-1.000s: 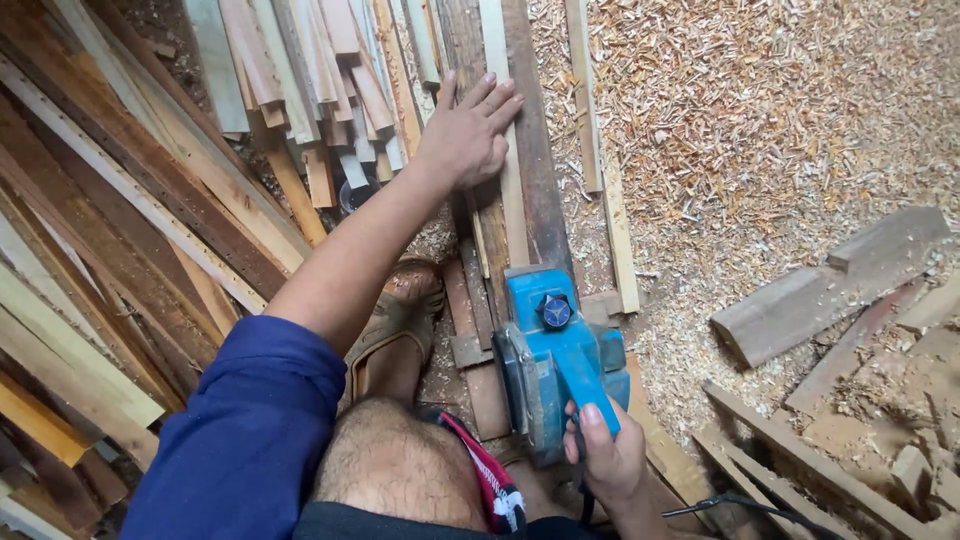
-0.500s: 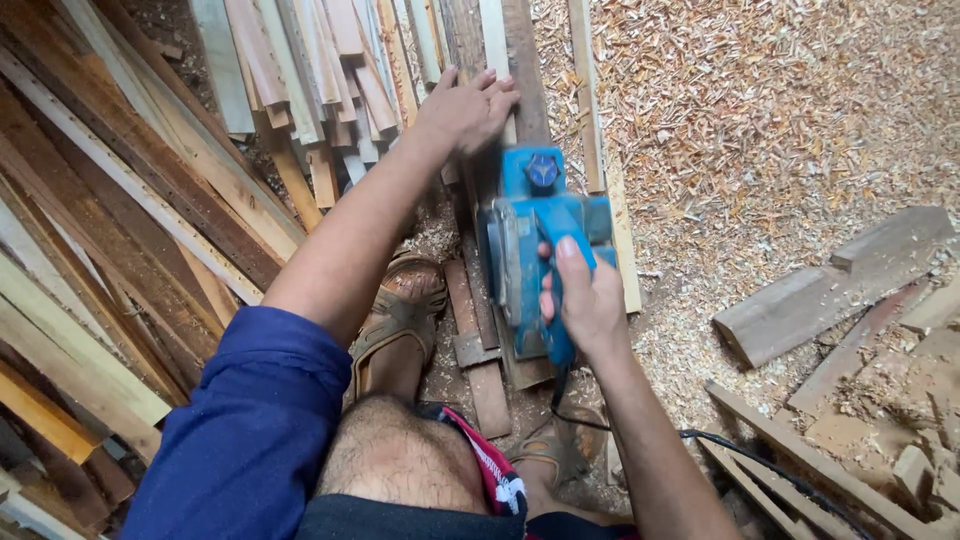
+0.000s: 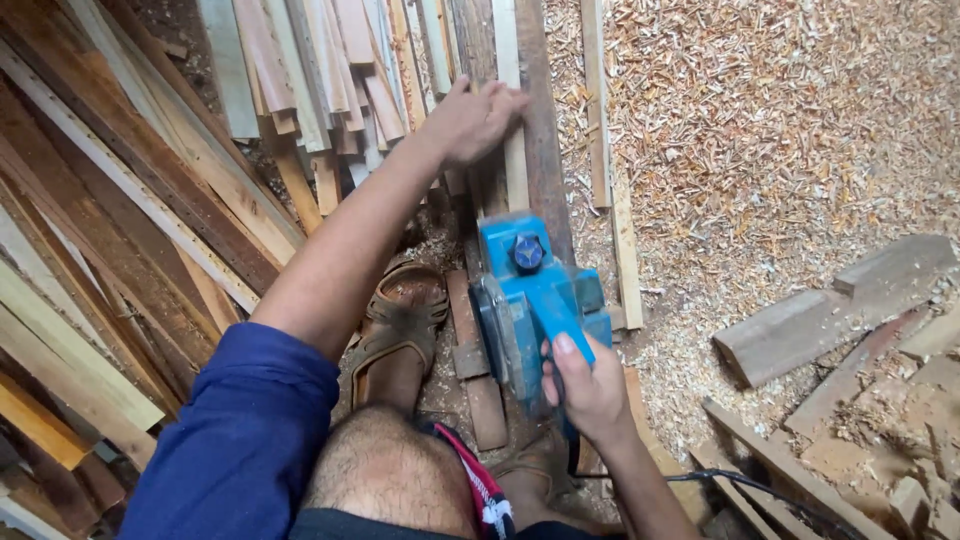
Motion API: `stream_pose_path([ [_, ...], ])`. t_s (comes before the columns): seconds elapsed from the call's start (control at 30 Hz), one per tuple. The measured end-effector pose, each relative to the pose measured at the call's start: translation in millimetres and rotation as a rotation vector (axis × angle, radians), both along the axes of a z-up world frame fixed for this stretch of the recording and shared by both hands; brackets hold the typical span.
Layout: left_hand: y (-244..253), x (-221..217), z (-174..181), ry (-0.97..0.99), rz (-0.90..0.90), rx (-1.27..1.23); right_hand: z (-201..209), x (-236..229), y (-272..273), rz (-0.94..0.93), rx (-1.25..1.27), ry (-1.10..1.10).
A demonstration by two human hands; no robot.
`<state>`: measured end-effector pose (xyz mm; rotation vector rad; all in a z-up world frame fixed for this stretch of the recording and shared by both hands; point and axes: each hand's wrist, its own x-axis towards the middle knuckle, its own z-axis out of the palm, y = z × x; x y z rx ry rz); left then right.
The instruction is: Using an electric hand planer to smooth and level thin wooden strips in a workshop environment.
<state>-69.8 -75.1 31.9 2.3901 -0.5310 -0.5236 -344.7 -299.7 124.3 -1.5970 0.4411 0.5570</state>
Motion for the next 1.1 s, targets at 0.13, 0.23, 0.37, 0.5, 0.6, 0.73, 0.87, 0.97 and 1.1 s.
stream_pose_path([
  [0.13,29,4,6,-0.259,0.276,-0.362,4,68,25,0.047,-0.049,-0.102],
  [0.23,54,-7,9,-0.442,0.519,-0.551,1,119,42,0.051,-0.090,-0.147],
  [0.37,69,-19,14,-0.470,0.660,-0.611,0,191,67,0.002,-0.038,-0.125],
  [0.5,69,-30,22,-0.553,0.903,-0.570,20,263,97,-0.083,-0.083,-0.126],
  [0.6,62,-41,16,-0.506,0.964,-0.577,23,280,87,-0.131,-0.108,-0.166],
  [0.73,27,-61,-7,-0.272,0.938,-0.419,23,252,45,-0.347,-0.149,-0.194],
  [0.87,-30,-74,1,0.069,0.467,0.140,-15,243,-25,-0.663,-0.028,-0.047],
  [0.97,-38,-73,6,0.193,0.354,0.207,-52,237,-67,-0.864,0.027,-0.024],
  [1.1,-10,-67,-25,0.744,0.622,-0.487,-70,222,-72,-1.078,0.101,-0.076],
])
